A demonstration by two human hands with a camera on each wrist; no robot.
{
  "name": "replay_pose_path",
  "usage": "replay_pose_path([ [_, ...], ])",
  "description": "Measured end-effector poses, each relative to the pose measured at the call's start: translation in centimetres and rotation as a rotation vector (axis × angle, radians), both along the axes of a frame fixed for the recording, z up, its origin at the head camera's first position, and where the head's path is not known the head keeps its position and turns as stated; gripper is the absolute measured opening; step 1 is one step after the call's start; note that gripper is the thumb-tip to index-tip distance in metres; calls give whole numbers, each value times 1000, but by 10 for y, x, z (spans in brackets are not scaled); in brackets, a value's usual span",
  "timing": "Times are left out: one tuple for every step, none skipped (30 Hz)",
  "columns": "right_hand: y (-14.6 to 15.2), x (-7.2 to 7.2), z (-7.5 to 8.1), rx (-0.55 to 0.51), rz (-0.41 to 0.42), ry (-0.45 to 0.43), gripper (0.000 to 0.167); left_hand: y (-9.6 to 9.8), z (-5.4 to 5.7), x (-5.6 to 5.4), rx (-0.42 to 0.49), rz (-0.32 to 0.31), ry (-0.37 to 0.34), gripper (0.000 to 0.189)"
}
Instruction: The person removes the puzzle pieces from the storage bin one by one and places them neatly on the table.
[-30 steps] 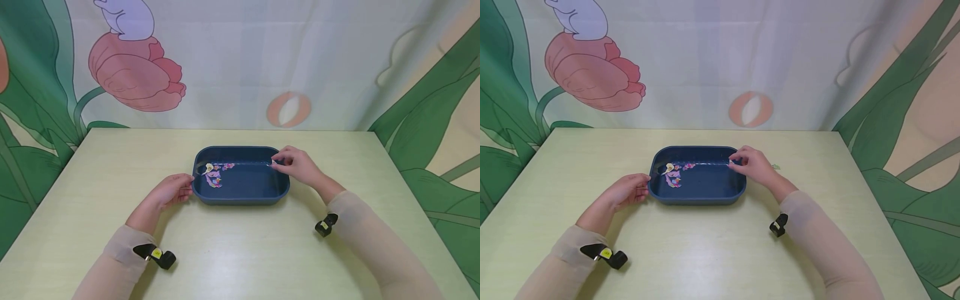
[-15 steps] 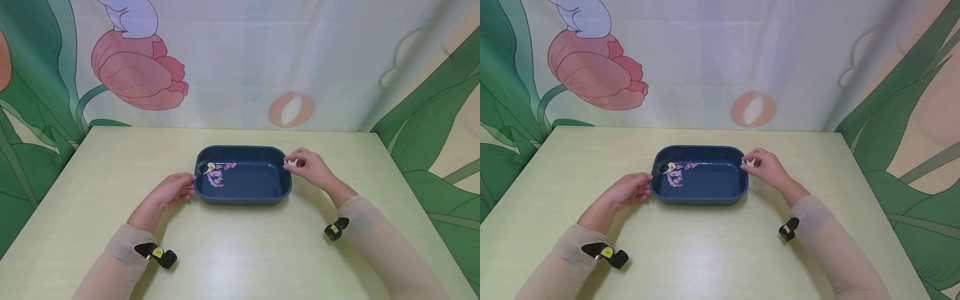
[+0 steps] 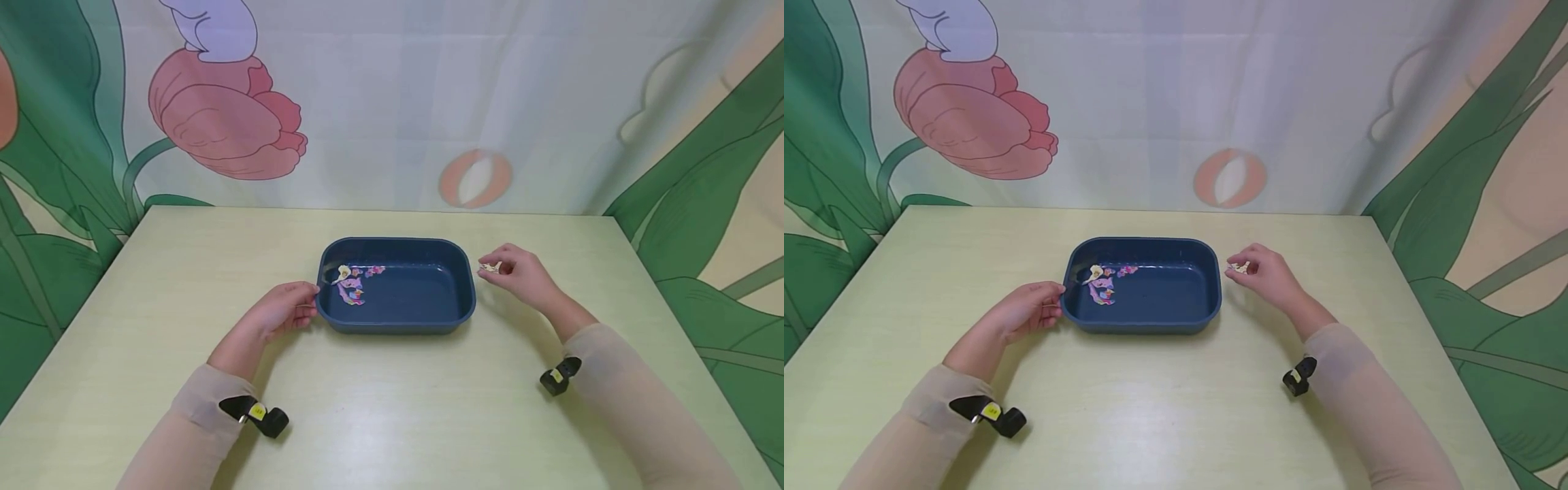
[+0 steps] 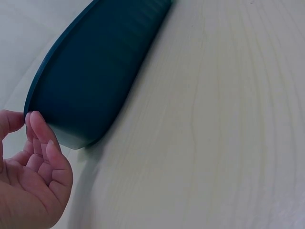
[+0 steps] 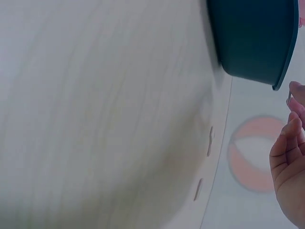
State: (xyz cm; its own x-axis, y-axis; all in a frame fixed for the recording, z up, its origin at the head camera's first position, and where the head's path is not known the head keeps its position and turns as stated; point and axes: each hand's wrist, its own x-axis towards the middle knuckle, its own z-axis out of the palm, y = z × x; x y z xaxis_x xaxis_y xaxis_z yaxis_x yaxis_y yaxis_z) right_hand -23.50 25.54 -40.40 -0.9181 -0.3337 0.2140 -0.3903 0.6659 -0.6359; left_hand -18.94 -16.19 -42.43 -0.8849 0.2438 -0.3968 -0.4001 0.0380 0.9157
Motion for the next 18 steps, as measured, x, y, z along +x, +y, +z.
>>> replay_pose_path([
  [1, 0, -1, 0, -4, -4, 25, 0, 0, 0, 1, 1, -1, 21],
  [3, 0, -2, 4, -10, -10, 26, 0, 0, 0, 3, 3, -2, 21],
  [4, 0, -2, 8, -18, -20, 25, 0, 0, 0, 3, 4, -2, 21],
  [6, 1, -3, 13, -26, -29, 25, 0, 0, 0, 4, 5, -3, 22],
  [7, 1, -3, 16, -33, -37, 25, 0, 0, 1, 4, 4, -3, 22],
  [9, 0, -4, 21, -38, -41, 25, 0, 1, 1, 4, 5, -3, 22],
  [10, 0, -4, 22, -43, -48, 25, 0, 1, 1, 5, 4, -3, 22],
  [11, 0, -5, 24, -47, -53, 25, 0, 1, 1, 5, 3, -2, 21],
  [12, 0, -5, 26, -52, -57, 25, 0, 1, 1, 5, 1, -2, 21],
  [13, 0, -6, 29, -56, -61, 26, -1, 1, 1, 6, 0, -1, 21],
  [15, 0, -6, 34, -63, -66, 26, -1, 0, 1, 7, -2, -1, 21],
  [16, 0, -7, 40, -69, -72, 27, -1, 0, 1, 9, -4, 0, 21],
  [17, 0, -7, 47, -80, -81, 27, -1, 0, 1, 9, -7, 0, 21],
  [19, 0, -7, 56, -89, -89, 28, -1, 0, 1, 10, -8, -1, 21],
  [21, 0, -8, 71, -103, -98, 28, -1, 0, 1, 11, -8, -3, 21],
  [23, 0, -8, 83, -116, -108, 28, -1, 0, 1, 12, -7, -4, 21],
  [25, -1, -9, 95, -128, -118, 29, -1, 0, 0, 12, -8, -5, 21],
  [26, -1, -9, 106, -138, -129, 29, -1, 0, 0, 12, -7, -6, 21],
])
